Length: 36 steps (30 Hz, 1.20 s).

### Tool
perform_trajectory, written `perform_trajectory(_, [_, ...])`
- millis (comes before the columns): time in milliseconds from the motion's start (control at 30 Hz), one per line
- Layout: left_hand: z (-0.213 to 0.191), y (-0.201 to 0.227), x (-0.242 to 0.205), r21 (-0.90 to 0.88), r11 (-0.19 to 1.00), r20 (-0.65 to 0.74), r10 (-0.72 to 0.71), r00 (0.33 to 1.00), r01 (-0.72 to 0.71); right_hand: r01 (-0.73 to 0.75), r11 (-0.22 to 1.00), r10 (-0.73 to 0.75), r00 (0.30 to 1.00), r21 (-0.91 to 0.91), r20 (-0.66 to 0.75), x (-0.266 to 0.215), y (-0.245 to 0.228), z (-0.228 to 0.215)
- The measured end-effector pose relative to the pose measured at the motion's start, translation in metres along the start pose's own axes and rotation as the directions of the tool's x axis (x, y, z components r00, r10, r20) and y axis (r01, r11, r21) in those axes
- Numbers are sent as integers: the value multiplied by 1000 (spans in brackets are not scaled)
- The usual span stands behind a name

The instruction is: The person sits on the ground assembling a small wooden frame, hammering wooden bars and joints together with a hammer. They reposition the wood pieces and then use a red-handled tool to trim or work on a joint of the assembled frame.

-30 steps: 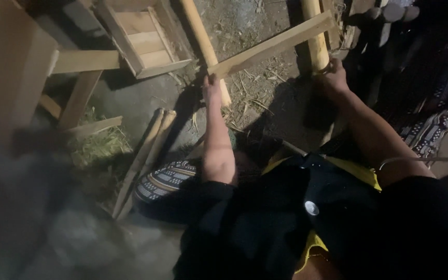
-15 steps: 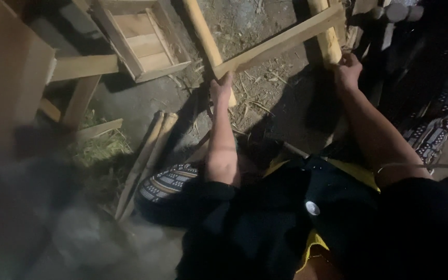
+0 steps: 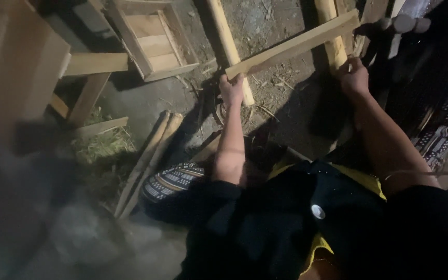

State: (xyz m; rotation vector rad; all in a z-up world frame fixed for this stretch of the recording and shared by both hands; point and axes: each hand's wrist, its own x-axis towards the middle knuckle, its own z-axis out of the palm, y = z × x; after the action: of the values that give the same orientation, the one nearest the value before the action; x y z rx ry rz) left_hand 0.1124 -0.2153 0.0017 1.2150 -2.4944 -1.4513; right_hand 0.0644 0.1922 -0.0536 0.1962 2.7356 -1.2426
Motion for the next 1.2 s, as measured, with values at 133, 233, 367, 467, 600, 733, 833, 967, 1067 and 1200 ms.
perform_trajectory(133, [-15, 18, -20, -13, 989, 97, -142, 985, 144, -142, 943, 190, 973, -301, 134, -8, -51, -22])
perform_trajectory(233, [-11, 9, -23, 22, 1000, 175, 11, 985, -16, 179, 767, -294, 952, -616, -90, 3, -26, -2])
perform_trajectory(367, [-3, 9, -29, 118, 993, 106, 18, 994, -31, 492, 692, -532, 842, -529, 88, 10, -30, 25])
perform_trajectory(467, [3, -13, -24, 121, 991, 49, 55, 997, -61, 577, 679, -561, 806, -455, 186, 18, -42, 46])
perform_trajectory(600, [9, -40, -10, 73, 979, -20, 192, 981, -190, 505, 739, -373, 858, -446, 354, 25, -78, 54])
perform_trajectory(733, [4, -25, -17, 98, 994, 6, 56, 998, -57, 567, 494, -347, 823, -659, 449, 41, -50, 80])
perform_trajectory(833, [2, -26, -13, 114, 992, -24, 63, 998, -59, 617, 380, -508, 762, -689, 402, 45, -40, 99])
perform_trajectory(967, [2, -31, -5, 13, 998, -12, -62, 998, 62, 277, 701, -203, 961, -657, 189, 52, -49, 122])
perform_trajectory(1067, [3, -37, 5, -16, 991, -40, -134, 990, 133, -306, 871, 389, 907, -384, 160, 55, -84, 136])
perform_trajectory(1200, [7, -42, 8, 108, 991, -128, -70, 989, 84, 187, 748, 160, 881, -637, 446, 49, -73, 136])
